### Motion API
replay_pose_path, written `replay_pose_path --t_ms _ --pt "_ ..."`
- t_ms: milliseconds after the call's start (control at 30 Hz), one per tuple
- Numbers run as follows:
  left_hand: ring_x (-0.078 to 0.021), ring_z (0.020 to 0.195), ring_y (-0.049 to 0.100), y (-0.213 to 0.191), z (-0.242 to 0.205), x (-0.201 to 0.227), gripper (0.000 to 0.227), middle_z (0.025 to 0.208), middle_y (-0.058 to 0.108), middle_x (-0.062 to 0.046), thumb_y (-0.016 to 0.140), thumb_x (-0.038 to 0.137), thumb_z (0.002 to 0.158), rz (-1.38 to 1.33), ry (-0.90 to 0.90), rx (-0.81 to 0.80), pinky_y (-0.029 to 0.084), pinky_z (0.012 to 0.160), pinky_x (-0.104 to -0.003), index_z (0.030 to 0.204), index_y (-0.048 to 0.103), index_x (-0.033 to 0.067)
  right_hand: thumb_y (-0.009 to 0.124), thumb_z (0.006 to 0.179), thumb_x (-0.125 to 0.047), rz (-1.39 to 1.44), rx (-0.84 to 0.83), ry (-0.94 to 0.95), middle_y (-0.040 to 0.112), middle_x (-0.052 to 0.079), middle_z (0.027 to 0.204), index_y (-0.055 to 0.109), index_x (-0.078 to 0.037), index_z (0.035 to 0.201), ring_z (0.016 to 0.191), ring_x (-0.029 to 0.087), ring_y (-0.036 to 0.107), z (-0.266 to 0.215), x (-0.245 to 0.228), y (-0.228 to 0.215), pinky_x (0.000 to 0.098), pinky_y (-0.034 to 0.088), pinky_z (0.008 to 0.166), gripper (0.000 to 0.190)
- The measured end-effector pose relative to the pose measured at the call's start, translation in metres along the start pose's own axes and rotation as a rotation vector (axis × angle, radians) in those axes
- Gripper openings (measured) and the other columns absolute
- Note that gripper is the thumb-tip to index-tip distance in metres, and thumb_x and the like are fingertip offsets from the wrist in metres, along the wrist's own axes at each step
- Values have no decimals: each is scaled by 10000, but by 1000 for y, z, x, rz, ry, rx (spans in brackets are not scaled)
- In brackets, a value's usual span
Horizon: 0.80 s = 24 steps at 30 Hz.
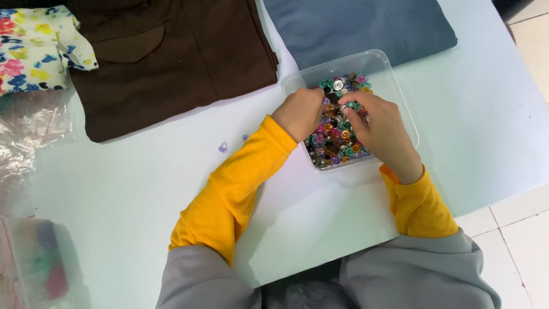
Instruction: Sorting specific buttons from a mixed container and placing them into a small plastic bag
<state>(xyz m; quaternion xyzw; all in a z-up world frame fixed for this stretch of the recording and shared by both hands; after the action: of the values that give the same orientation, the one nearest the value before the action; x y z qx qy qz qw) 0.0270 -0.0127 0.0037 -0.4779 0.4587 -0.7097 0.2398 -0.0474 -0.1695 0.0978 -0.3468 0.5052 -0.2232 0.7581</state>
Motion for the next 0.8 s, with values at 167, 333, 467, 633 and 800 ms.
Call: replay_pose_path --t_ms 167,333,467,633,800 --pt "-198 614 664 -1 -1 -2 106 632 578 -55 555 88 967 7 89 0 522 463 -263 884 597 36 673 987 -17 -59 15 -16 688 142 1226 724 -109 1219 1192 386 639 2 3 -2 495 515 950 255" --pt "-183 628 651 -4 -2 0 136 651 556 -47 521 80 979 -41 131 35 521 481 -244 896 609 20 687 967 -16 -84 -76 -126 703 191 1253 741 -60 1137 1259 418 606 7 -22 4 564 445 1069 184" --pt "-205 705 692 8 0 1 51 764 608 -97 621 73 929 19 97 -13 591 560 -295 905 641 32 642 977 -37 -99 -277 -105 732 186 1203 745 -42 1133 1185 434 631 7 -21 17 562 499 981 188" --pt "-177 744 692 23 0 3 48 823 607 -71 642 56 916 189 58 -52 607 599 -281 870 657 60 623 986 -51 -185 -332 -123 735 209 1181 731 -9 1129 1153 428 656 6 -13 23 538 514 960 184" --pt "-231 751 685 -1 -8 18 60 851 608 -137 711 -16 825 184 82 -71 605 619 -324 827 671 28 665 981 -107 -185 -328 -3 759 152 1046 745 -43 1101 1048 370 687 5 -6 22 503 522 949 158"
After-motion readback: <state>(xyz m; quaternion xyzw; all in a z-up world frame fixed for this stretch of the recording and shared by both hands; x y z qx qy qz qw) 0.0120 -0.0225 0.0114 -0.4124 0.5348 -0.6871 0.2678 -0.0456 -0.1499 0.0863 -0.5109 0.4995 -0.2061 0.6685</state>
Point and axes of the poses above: each hand's wrist, its own z-axis towards the middle knuckle, its own y-axis out of the palm, x = y × z, the point moved 3 cm from there along z, towards the middle knuckle
